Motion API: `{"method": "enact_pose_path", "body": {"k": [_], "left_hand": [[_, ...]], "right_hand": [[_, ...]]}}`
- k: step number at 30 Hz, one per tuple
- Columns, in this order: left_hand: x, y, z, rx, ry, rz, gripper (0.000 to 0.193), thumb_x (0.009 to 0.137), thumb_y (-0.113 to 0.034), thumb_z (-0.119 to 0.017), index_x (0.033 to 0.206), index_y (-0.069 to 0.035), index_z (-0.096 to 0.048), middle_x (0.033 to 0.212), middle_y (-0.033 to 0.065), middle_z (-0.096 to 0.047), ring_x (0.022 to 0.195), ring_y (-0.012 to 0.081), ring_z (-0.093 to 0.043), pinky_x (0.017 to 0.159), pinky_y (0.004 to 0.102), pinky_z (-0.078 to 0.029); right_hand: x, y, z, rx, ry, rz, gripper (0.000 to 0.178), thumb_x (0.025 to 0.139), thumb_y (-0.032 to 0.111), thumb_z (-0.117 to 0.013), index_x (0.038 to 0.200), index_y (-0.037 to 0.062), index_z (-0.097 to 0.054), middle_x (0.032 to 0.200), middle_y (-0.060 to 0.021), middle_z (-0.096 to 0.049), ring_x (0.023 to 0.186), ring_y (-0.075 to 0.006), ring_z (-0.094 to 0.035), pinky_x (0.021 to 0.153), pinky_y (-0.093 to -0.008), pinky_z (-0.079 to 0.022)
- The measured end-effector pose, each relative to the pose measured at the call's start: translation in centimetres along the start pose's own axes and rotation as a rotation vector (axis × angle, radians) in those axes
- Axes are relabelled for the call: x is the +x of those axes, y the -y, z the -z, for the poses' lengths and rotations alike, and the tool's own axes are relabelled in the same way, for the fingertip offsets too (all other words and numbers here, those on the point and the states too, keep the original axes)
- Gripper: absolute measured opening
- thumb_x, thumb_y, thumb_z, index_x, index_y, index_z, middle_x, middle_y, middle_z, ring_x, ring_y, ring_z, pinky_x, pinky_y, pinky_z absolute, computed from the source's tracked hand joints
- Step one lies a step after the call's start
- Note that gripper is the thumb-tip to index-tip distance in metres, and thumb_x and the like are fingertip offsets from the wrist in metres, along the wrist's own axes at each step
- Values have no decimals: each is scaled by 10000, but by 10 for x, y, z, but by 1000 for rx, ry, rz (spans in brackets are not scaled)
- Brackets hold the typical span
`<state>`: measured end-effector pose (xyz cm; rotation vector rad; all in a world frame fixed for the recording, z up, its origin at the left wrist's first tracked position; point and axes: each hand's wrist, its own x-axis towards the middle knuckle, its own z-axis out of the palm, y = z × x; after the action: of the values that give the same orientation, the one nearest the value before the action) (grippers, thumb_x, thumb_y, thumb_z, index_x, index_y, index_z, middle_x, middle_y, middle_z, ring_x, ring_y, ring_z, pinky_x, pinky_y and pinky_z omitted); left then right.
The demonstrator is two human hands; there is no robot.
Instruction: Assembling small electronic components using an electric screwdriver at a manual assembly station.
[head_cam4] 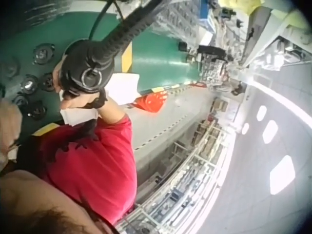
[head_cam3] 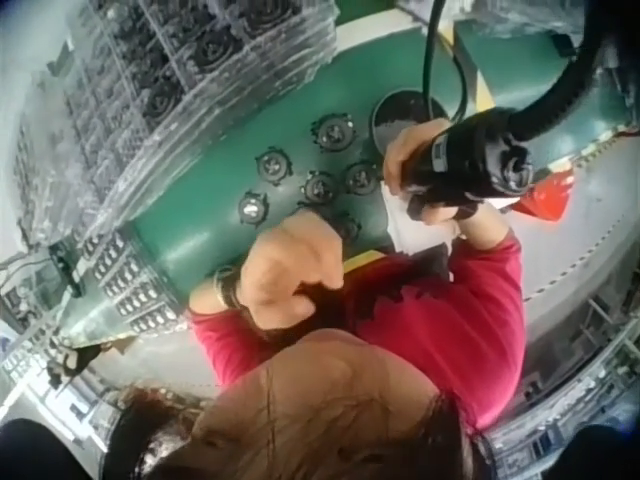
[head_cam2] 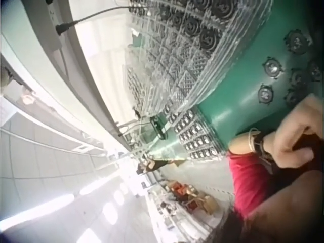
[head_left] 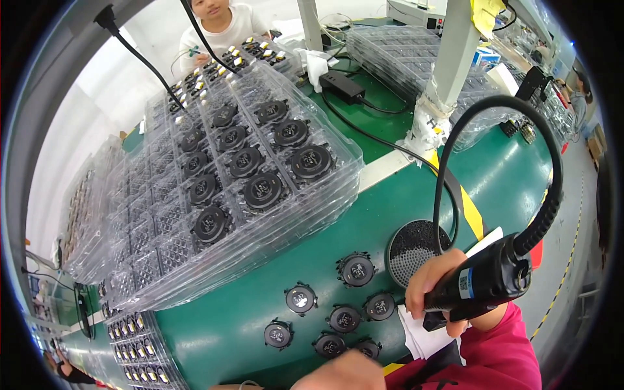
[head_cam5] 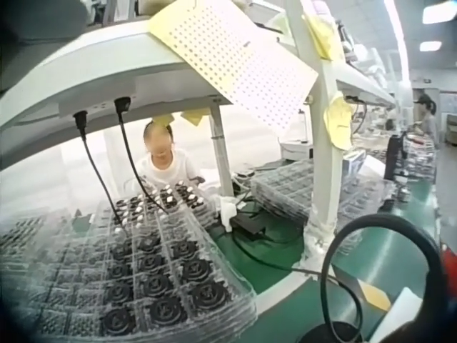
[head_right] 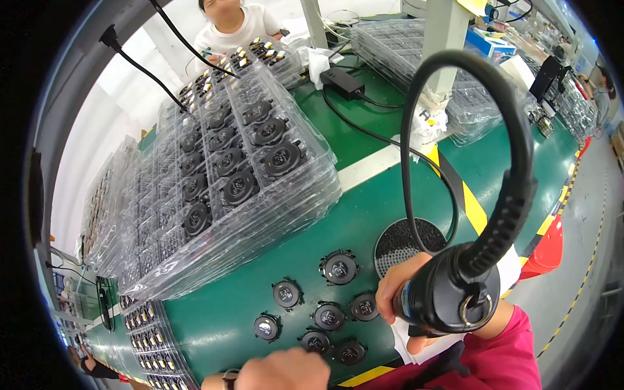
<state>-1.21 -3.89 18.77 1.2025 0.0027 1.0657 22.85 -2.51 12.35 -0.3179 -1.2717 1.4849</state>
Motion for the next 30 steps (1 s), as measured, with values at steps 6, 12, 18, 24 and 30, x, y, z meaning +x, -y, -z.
{"method": "enact_pose_path", "body": {"k": [6,12,18,24,30], "left_hand": [[-24,32,-4,213,-82,273,560,893,7,-579,1408,-35,-361,1284,142,-434,1163,251,-477,893,346,-444],[-41,46,-7,253,-170,350,570,905,2,-597,1426,-14,-368,1273,129,-473,1189,232,-496,978,368,-441],[-51,43,-2,463,-188,538,443,902,-22,-637,1316,13,-484,1126,119,-584,1048,198,-582,918,350,-480],[-52,44,8,221,-410,720,328,895,-53,-665,1194,8,-543,1124,118,-601,989,189,-605,871,330,-497],[-40,37,6,405,-304,283,333,867,-28,-688,1171,-9,-552,1171,106,-575,1013,202,-593,883,333,-485]], "right_hand": [[-6,15,-14,-430,75,-42,622,656,216,-910,1116,0,-552,881,-153,-658,797,-283,-662,718,-374,-550],[14,19,-29,-765,22,119,495,738,217,-790,1152,10,-613,1082,-148,-594,872,-313,-618,755,-371,-503],[31,30,-41,-996,262,133,549,739,232,-802,1202,14,-601,1141,-162,-585,1025,-287,-577,850,-384,-473],[30,24,-39,-801,281,181,357,813,189,-725,1112,7,-657,1018,-134,-632,893,-284,-622,776,-371,-494],[89,91,-55,-1262,139,276,238,815,144,-685,1000,1,-641,834,-84,-648,789,-285,-636,750,-350,-501]]}}
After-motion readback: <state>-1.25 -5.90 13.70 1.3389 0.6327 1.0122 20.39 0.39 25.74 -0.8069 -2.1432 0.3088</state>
